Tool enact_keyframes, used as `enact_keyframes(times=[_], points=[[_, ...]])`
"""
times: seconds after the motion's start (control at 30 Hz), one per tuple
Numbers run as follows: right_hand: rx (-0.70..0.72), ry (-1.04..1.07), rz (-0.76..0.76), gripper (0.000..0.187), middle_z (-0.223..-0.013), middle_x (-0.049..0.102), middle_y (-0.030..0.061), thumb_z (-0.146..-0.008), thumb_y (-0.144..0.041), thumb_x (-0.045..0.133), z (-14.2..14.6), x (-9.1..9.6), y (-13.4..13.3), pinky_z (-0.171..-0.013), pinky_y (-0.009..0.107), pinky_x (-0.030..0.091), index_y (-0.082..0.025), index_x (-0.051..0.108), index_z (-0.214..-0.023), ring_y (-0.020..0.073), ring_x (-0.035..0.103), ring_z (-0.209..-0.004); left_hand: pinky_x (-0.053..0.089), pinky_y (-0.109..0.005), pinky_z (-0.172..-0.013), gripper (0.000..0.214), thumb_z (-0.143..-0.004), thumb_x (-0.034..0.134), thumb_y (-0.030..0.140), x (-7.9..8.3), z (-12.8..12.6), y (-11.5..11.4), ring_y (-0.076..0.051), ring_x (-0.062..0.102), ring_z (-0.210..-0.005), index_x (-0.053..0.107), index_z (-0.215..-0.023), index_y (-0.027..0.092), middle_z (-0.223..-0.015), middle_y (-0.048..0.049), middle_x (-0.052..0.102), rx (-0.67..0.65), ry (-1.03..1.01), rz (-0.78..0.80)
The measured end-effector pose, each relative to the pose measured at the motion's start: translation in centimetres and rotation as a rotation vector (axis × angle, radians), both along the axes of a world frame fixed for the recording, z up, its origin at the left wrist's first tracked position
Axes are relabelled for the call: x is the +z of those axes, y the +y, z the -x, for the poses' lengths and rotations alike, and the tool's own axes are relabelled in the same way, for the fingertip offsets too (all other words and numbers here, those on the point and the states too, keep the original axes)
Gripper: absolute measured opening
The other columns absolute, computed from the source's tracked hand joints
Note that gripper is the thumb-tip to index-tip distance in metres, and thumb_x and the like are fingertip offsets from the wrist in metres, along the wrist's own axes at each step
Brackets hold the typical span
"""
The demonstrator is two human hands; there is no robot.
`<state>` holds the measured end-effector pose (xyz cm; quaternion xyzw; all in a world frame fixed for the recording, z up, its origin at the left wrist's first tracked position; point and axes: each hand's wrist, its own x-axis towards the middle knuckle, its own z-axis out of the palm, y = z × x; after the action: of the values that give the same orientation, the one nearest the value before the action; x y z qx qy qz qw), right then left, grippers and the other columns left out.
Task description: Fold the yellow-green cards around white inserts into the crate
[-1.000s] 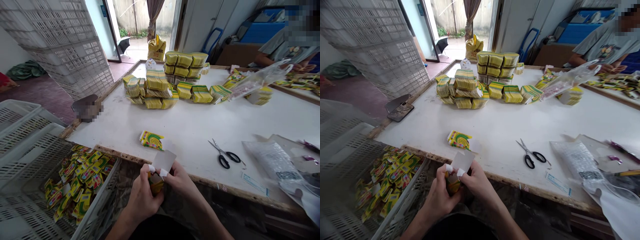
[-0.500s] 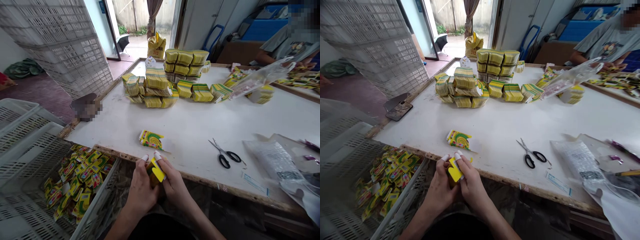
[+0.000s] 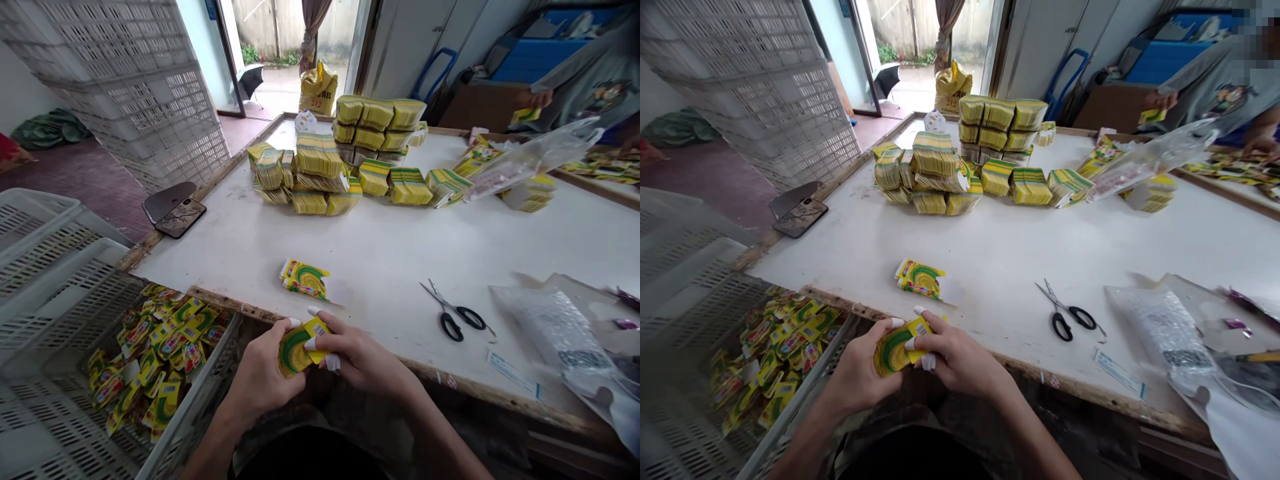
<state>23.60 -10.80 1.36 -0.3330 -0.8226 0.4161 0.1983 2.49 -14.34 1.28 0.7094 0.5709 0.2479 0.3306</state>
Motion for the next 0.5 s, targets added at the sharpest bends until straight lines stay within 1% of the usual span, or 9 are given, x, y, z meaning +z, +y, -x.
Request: enact_keyframes(times=[0.07, 0.17, 0.2, 0.23, 0.27, 0.33, 0.4, 0.43, 0.5], points=[[0.015, -0.004, 0.009, 0.036, -0.15, 0.036, 0.0215, -0.091, -0.017, 0.05, 0.1, 0.0, -0.2, -0.1, 0.042, 0.045, -0.021, 0.061, -0.125, 0.031, 0.045, -0.132, 0.053, -0.036, -0.08, 0.055, -0.066, 0.066, 0.021, 0.2, 0.1, 0.1, -0.025, 0.066, -0.093, 0.046, -0.117, 0.02, -0.104, -0.0082, 0.068, 0.015, 0.04, -0.05], [-0.074, 0.03, 0.02, 0.054, -0.157, 0.02, 0.0176, -0.094, -0.017, 0.044, 1.3, -1.1, -1.5, -0.107, 0.046, 0.038, -0.024, 0.034, -0.147, 0.0301, 0.029, -0.142, 0.052, -0.041, -0.081, 0.056, -0.068, 0.066, 0.023, 0.1, 0.0, 0.0, -0.029, 0.065, -0.095, 0.046, -0.12, 0.018, -0.104, -0.0113, 0.068, 0.043, 0.075, -0.09], [-0.126, 0.05, 0.016, 0.058, -0.157, 0.019, 0.017, -0.094, -0.017, 0.042, 1.9, -1.6, -2.0, -0.109, 0.047, 0.035, -0.024, 0.027, -0.149, 0.0295, 0.024, -0.144, 0.052, -0.043, -0.082, 0.056, -0.068, 0.066, 0.024, -0.1, -0.1, -0.2, -0.03, 0.065, -0.096, 0.046, -0.12, 0.017, -0.104, -0.0118, 0.068, 0.06, 0.075, -0.084], [-0.18, 0.074, 0.012, 0.06, -0.156, 0.022, 0.0169, -0.094, -0.017, 0.042, 2.4, -2.2, -2.4, -0.11, 0.047, 0.034, -0.023, 0.022, -0.151, 0.0287, 0.023, -0.144, 0.051, -0.044, -0.083, 0.056, -0.069, 0.067, 0.025, -0.3, -0.2, -0.4, -0.031, 0.064, -0.097, 0.047, -0.121, 0.018, -0.105, -0.0119, 0.068, 0.083, 0.056, -0.069], [-0.226, 0.109, 0.013, 0.061, -0.154, 0.027, 0.0171, -0.094, -0.018, 0.044, 3.0, -2.7, -2.6, -0.11, 0.046, 0.035, -0.022, 0.021, -0.151, 0.0278, 0.026, -0.143, 0.051, -0.044, -0.084, 0.056, -0.069, 0.069, 0.026, -0.6, -0.2, -0.6, -0.031, 0.064, -0.099, 0.048, -0.121, 0.018, -0.106, -0.0116, 0.068, 0.121, 0.007, -0.049], [-0.31, 0.184, 0.015, 0.064, -0.145, 0.043, 0.0173, -0.091, -0.021, 0.05, 3.7, -3.4, -2.3, -0.106, 0.043, 0.041, -0.02, 0.022, -0.149, 0.0261, 0.042, -0.134, 0.052, -0.039, -0.083, 0.058, -0.069, 0.073, 0.031, -1.1, 0.0, -1.1, -0.028, 0.065, -0.097, 0.05, -0.121, 0.021, -0.109, -0.0098, 0.068, 0.273, -0.213, -0.018], [-0.437, 0.152, -0.015, 0.058, -0.128, 0.058, 0.0144, -0.089, -0.024, 0.056, 4.1, -3.8, -0.9, -0.095, 0.038, 0.049, -0.02, 0.032, -0.142, 0.0239, 0.059, -0.114, 0.054, -0.031, -0.073, 0.059, -0.072, 0.07, 0.045, -1.6, 0.6, -1.3, -0.022, 0.067, -0.088, 0.052, -0.123, 0.023, -0.115, -0.0086, 0.067, 0.517, -0.589, -0.075], [-0.522, 0.078, -0.05, 0.051, -0.119, 0.063, 0.013, -0.088, -0.023, 0.056, 4.1, -3.8, 0.1, -0.09, 0.037, 0.051, -0.019, 0.039, -0.136, 0.0238, 0.061, -0.106, 0.054, -0.03, -0.069, 0.061, -0.074, 0.064, 0.056, -1.8, 0.9, -1.4, -0.021, 0.067, -0.086, 0.052, -0.124, 0.023, -0.118, -0.0089, 0.066, 0.658, -0.795, -0.128], [-0.651, -0.086, -0.121, 0.042, -0.113, 0.063, 0.0144, -0.086, -0.019, 0.055, 4.0, -4.0, 2.2, -0.089, 0.041, 0.049, -0.016, 0.048, -0.127, 0.0272, 0.058, -0.103, 0.055, -0.031, -0.07, 0.075, -0.075, 0.043, 0.076, -2.1, 1.6, -1.3, -0.023, 0.066, -0.091, 0.056, -0.123, 0.019, -0.122, -0.0118, 0.064, 0.904, -1.132, -0.206]])
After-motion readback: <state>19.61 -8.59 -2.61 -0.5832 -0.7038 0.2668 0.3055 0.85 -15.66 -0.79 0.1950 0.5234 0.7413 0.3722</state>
